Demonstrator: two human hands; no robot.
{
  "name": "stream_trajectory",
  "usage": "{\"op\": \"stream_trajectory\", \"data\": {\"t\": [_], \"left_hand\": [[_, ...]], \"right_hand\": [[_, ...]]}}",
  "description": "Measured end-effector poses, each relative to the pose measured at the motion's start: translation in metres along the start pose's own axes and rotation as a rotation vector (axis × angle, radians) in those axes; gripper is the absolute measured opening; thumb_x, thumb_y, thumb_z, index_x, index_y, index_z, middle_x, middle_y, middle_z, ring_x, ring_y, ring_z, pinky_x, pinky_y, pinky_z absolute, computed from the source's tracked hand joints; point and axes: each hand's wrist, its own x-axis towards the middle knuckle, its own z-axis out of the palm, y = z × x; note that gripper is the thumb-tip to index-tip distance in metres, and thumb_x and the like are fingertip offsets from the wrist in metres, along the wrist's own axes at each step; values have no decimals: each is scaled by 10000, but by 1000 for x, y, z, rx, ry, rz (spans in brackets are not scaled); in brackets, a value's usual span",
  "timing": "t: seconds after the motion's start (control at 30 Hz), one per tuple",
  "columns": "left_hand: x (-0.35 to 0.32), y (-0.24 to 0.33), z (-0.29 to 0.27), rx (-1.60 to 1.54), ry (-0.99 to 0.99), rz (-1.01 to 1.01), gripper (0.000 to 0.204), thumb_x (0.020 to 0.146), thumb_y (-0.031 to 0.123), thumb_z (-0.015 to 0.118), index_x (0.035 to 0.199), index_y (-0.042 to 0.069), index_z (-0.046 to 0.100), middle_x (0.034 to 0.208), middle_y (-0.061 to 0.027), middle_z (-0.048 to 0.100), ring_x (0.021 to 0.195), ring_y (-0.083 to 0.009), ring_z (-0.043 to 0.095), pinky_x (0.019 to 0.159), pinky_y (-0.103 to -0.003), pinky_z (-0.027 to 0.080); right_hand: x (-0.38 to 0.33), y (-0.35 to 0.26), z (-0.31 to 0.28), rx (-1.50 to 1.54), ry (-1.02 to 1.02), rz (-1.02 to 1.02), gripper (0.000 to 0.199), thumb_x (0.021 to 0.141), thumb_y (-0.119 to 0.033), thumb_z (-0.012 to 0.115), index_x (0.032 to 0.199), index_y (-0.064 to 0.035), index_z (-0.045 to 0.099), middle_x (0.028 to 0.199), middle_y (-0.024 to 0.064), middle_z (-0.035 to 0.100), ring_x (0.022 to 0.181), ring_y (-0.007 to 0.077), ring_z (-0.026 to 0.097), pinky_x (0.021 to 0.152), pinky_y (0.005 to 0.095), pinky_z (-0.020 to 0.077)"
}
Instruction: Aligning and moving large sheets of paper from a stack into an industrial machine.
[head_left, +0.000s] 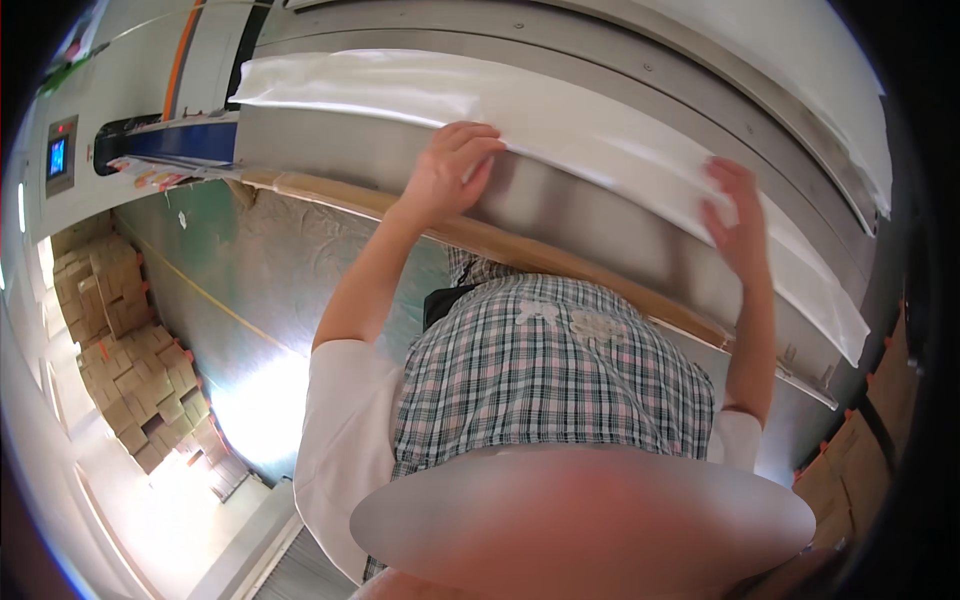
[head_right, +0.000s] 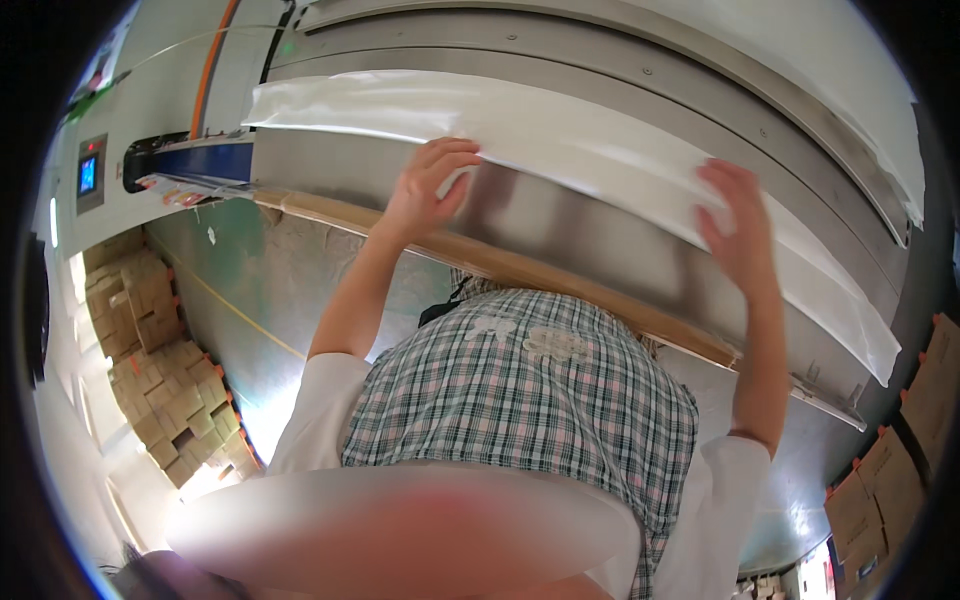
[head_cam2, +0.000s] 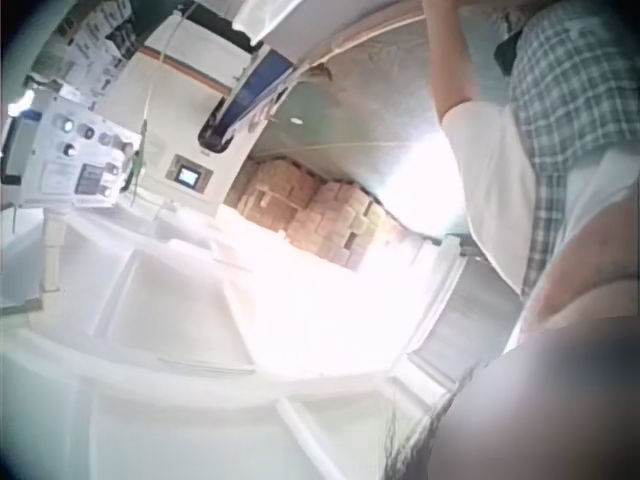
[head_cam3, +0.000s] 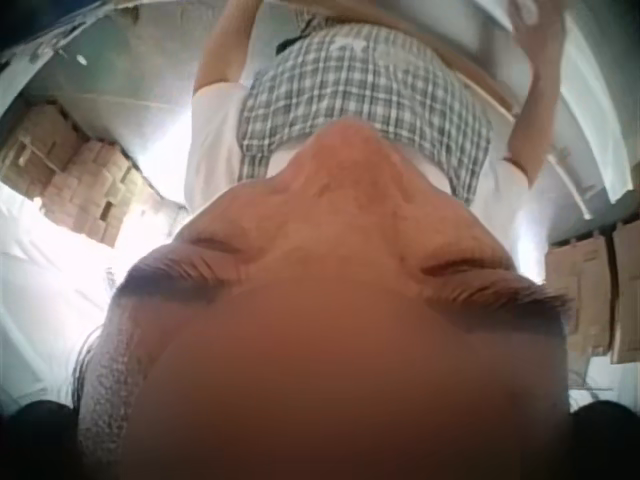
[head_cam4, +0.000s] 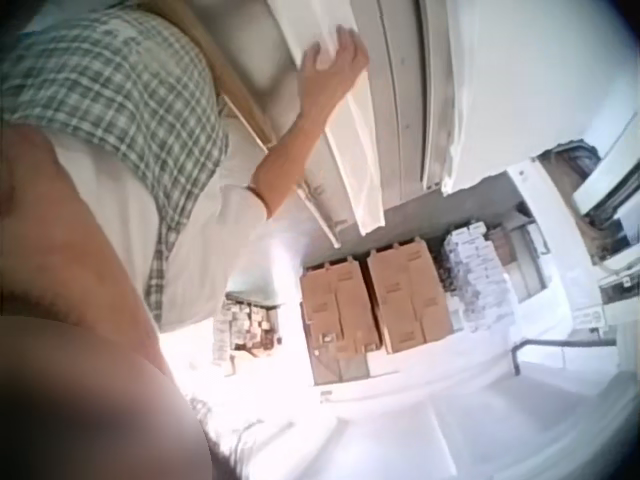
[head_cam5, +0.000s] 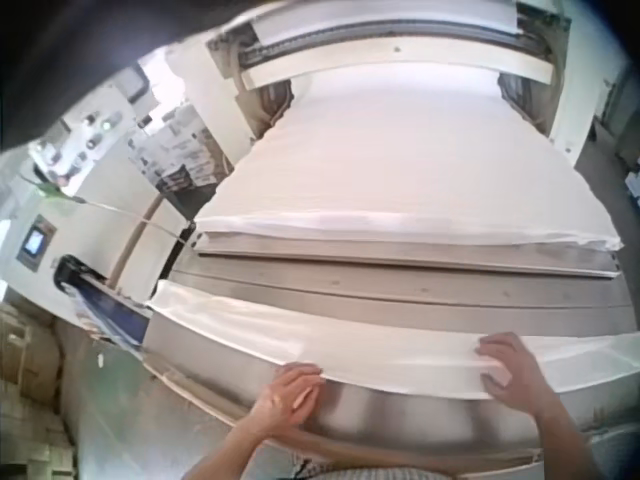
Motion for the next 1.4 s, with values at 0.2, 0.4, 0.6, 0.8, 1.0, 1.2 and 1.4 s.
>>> {"op": "stream_trajectory", "data": {"t": [0.2, 0.4, 0.6, 0.8, 1.0, 1.2, 1.4], "left_hand": [[-16, -52, -12, 317, 105, 5, 255, 765, 102, 610, 1018, 79, 589, 1047, -104, 579, 1054, -292, 500, 989, -430, 315], [-33, -189, -76, 673, 149, -251, 317, 829, 304, 509, 1034, 80, 598, 1118, -140, 543, 1029, -353, 464, 946, -506, 299], [-41, -294, -142, 790, 206, -338, 410, 817, 383, 471, 1072, 89, 600, 1143, -162, 527, 1104, -363, 410, 978, -503, 249], [-66, -387, -195, 757, 390, -321, 339, 783, 274, 529, 1069, 106, 596, 1117, -131, 547, 1148, -325, 408, 951, -480, 309], [-38, -392, -268, 399, 433, -374, 232, 798, 201, 588, 989, 74, 620, 989, -98, 612, 972, -234, 560, 813, -335, 442], [64, -364, -232, -154, -432, -331, 250, 845, 267, 577, 944, 40, 614, 865, -69, 625, 812, -130, 580, 700, -254, 451], [99, -355, -186, 174, -1124, -325, 401, 867, 428, 493, 946, 52, 606, 863, -89, 611, 815, -179, 552, 722, -304, 423]], "right_hand": [[40, -48, 64, -47, -85, -154, 378, 682, 36, 576, 1044, -66, 540, 1118, 112, 512, 1016, 307, 491, 842, 355, 432], [78, -77, 101, -93, -85, -171, 325, 680, 33, 569, 990, -59, 540, 1059, 96, 520, 975, 287, 506, 788, 353, 453], [158, -135, 174, -112, -31, -226, 244, 664, 28, 583, 891, -56, 552, 978, 77, 528, 896, 265, 522, 694, 343, 470], [196, -174, 216, -122, -128, -290, 180, 653, 30, 595, 798, -58, 533, 951, 74, 537, 883, 264, 518, 686, 344, 465], [191, -176, 217, -151, -98, -263, 194, 657, 34, 598, 803, -67, 520, 1012, 75, 550, 956, 289, 516, 806, 373, 414], [173, -173, 236, -140, -84, -241, 247, 625, 49, 604, 830, -68, 532, 1094, 93, 548, 1028, 294, 511, 849, 391, 389], [171, -174, 239, -129, -54, -249, 286, 596, 49, 611, 852, -57, 543, 1080, 105, 563, 1008, 286, 529, 837, 396, 393]]}}
